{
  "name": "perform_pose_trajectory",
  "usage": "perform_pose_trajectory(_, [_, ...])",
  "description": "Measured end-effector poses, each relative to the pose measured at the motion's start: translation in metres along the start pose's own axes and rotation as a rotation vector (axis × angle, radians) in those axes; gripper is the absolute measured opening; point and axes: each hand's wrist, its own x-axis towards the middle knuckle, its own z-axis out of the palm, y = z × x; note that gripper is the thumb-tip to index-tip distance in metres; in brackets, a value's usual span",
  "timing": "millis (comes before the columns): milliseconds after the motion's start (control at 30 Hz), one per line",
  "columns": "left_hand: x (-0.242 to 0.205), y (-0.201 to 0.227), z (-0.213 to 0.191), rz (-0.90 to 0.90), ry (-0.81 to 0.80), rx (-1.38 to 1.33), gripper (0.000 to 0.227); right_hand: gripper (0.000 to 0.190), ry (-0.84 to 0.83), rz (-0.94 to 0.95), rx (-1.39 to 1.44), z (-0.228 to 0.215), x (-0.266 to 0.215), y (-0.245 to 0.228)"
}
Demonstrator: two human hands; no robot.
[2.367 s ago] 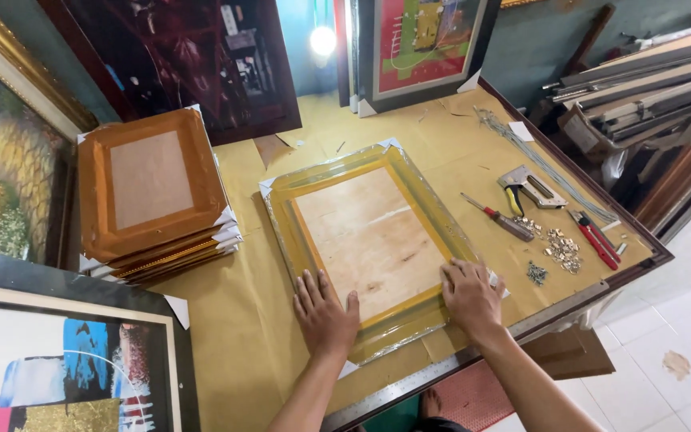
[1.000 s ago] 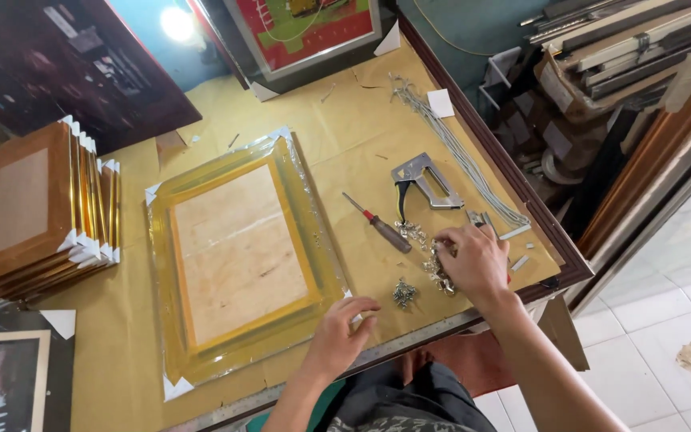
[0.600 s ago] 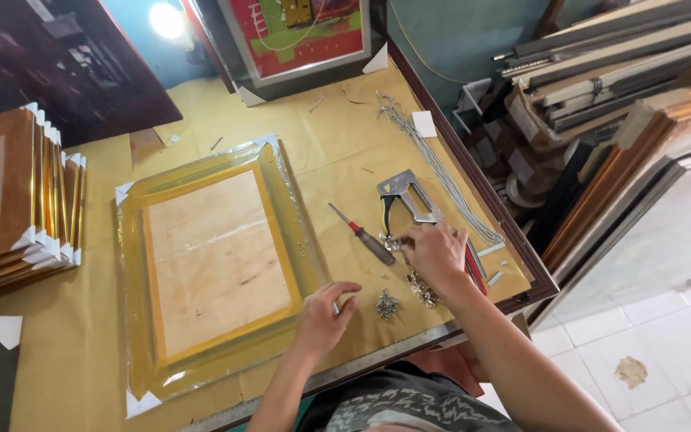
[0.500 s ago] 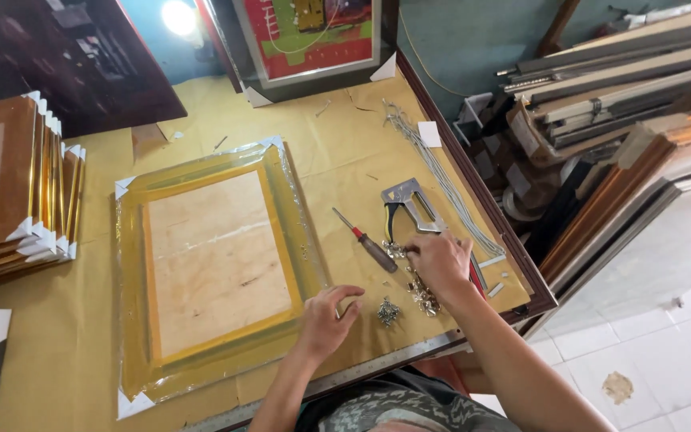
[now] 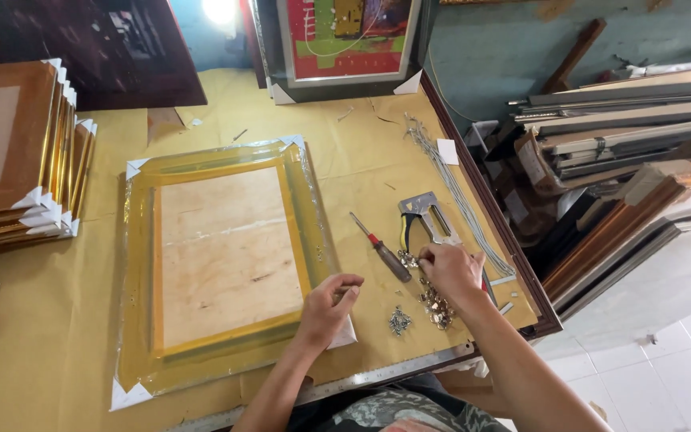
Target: Positioning small metal hardware components on the back of a picture frame for assembly.
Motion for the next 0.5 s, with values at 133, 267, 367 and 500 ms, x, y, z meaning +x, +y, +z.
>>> perform_pose_trajectory(133, [-0.001, -0.011, -0.003, -0.033, 0.040, -0.166, 0.019, 0.019, -0.032, 0.037, -0.043, -0.009, -0.005, -0.011])
perform_pose_trajectory(267, [-0.003, -0.006, -0.019, -0.041, 0.225, -0.401, 0.017, 0.021, 0.059, -0.041, -0.160, -0.007, -0.004, -0.015])
perform_pose_trajectory(367, [-0.013, -0.011, -0.037, -0.043, 0.344, -0.375, 0.016, 0.023, 0.133, -0.081, -0.119, -0.004, -0.008, -0.012])
perform_pose_trajectory(500, [-0.014, -0.032, -0.050, 0.098, 0.459, -0.181, 0.015, 0.026, 0.189, -0.082, 0.138, -0.019, -0.022, -0.034])
